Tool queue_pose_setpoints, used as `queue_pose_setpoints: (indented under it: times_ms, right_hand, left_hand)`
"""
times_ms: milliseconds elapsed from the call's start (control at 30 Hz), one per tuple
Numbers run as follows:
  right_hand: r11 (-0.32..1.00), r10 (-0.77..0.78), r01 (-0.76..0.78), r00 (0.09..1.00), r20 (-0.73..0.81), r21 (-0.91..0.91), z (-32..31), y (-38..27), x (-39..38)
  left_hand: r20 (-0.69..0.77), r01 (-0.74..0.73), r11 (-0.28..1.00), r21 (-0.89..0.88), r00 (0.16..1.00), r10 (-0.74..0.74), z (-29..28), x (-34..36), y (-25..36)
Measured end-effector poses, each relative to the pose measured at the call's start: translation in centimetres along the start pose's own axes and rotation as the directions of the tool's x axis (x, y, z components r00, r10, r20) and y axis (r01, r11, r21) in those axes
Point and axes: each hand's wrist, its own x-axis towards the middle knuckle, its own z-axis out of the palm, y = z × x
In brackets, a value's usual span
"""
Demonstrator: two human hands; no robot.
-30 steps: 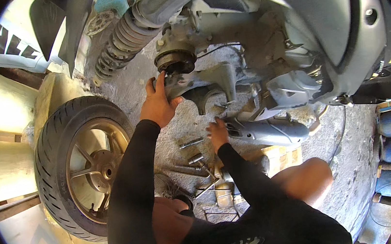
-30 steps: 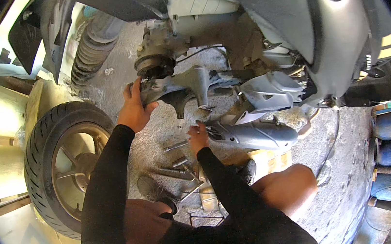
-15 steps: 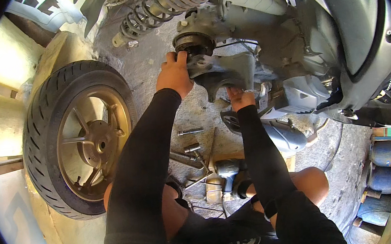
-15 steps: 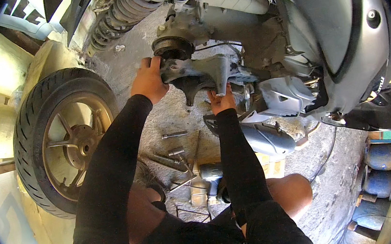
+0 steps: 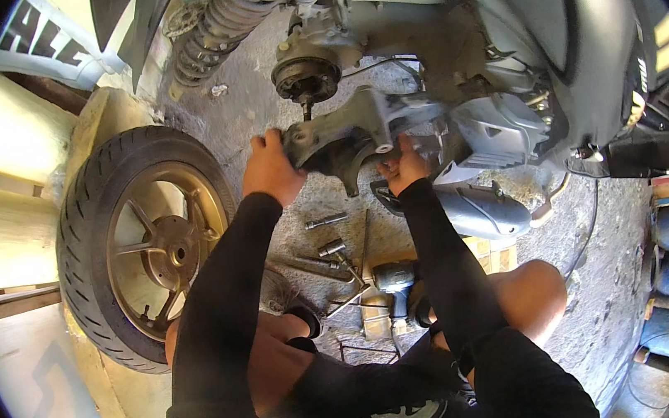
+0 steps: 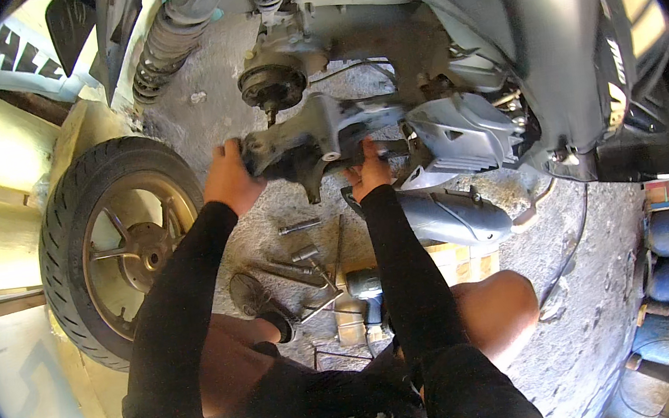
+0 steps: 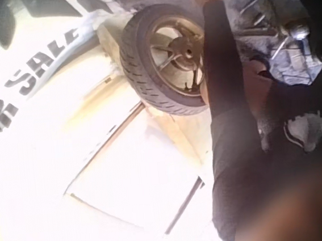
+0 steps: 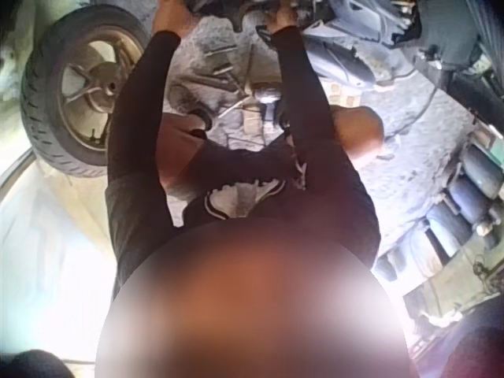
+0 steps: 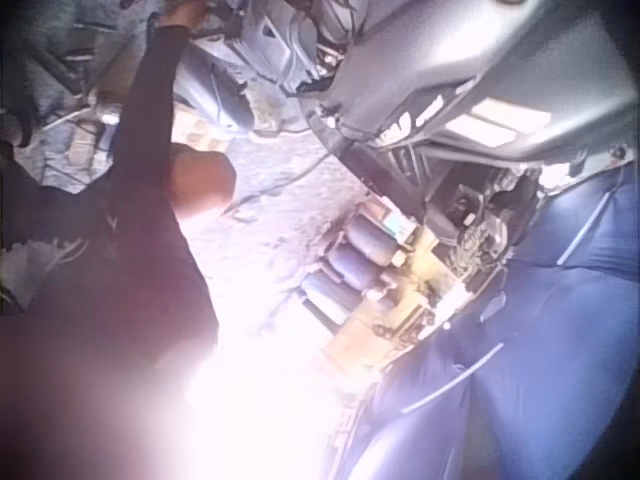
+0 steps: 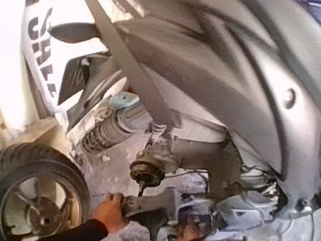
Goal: The person installs a motorcycle rear wheel by aligning the axle, inserting it through the swingarm, and securing it with a nut. They then attach the rear brake caliper and tighten its bolts.
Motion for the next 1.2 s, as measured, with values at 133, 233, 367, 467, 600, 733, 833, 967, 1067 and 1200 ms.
queue_pose_setpoints:
  times_ms: [133, 233, 367, 467, 600, 733, 833, 967, 1067, 1200]
  right_hand:
    - [0.977, 0.112, -0.14, 0.978, -0.175, -0.159, -0.1, 3.0, -3.9]
    - [0.958, 0.093, -0.148, 0.97, -0.224, -0.244, -0.4, 5.7, -8.4]
    - [0.827, -0.083, -0.078, 0.963, -0.258, -0.557, -1.3, 7.3, -15.0]
    - [0.86, 0.077, -0.139, 0.986, -0.146, -0.491, -4.4, 3.4, -19.6]
    - [0.309, 0.192, 0.121, 0.963, 0.187, -0.943, -8.5, -7.6, -24.9]
    - [0.23, -0.459, 0.504, 0.811, 0.364, -0.833, -10.3, -13.8, -31.1]
    - [0.43, -0.793, 0.643, 0.605, 0.075, -0.634, -11.0, -16.7, -30.9]
    - [0.521, -0.853, 0.829, 0.506, -0.125, -0.204, -16.2, -22.0, -27.9]
    - [0.555, -0.823, 0.829, 0.535, -0.19, -0.071, -22.9, -28.4, -26.2]
    - [0.477, -0.865, 0.777, 0.332, -0.377, -0.411, -33.4, -35.1, -23.7]
  left_hand:
    - [0.035, 0.086, 0.996, -0.009, 0.996, -0.086, 0.5, -5.1, -4.1]
    - [0.133, 0.155, 0.981, -0.12, 0.981, -0.139, 0.8, -10.2, -7.7]
    - [0.177, 0.254, 0.89, -0.378, 0.964, -0.2, 1.8, -17.2, -8.9]
    - [0.185, 0.17, 0.852, -0.495, 0.979, -0.088, 2.2, -20.0, -7.5]
    - [0.142, 0.053, 0.846, -0.531, 0.99, 0.027, 3.2, -19.4, -3.5]
    - [0.179, -0.029, 0.836, -0.548, 0.972, 0.151, 5.3, -18.5, 2.8]
    - [0.157, -0.182, 0.813, -0.553, 0.935, 0.317, 7.3, -18.5, 8.9]
    - [-0.001, -0.479, 0.801, -0.359, 0.858, 0.513, 10.5, -18.0, 17.8]
    - [0.109, -0.509, 0.763, -0.398, 0.8, 0.59, 13.4, -17.1, 24.9]
    - [0.155, -0.578, 0.667, -0.471, 0.69, 0.707, 13.0, -16.1, 29.9]
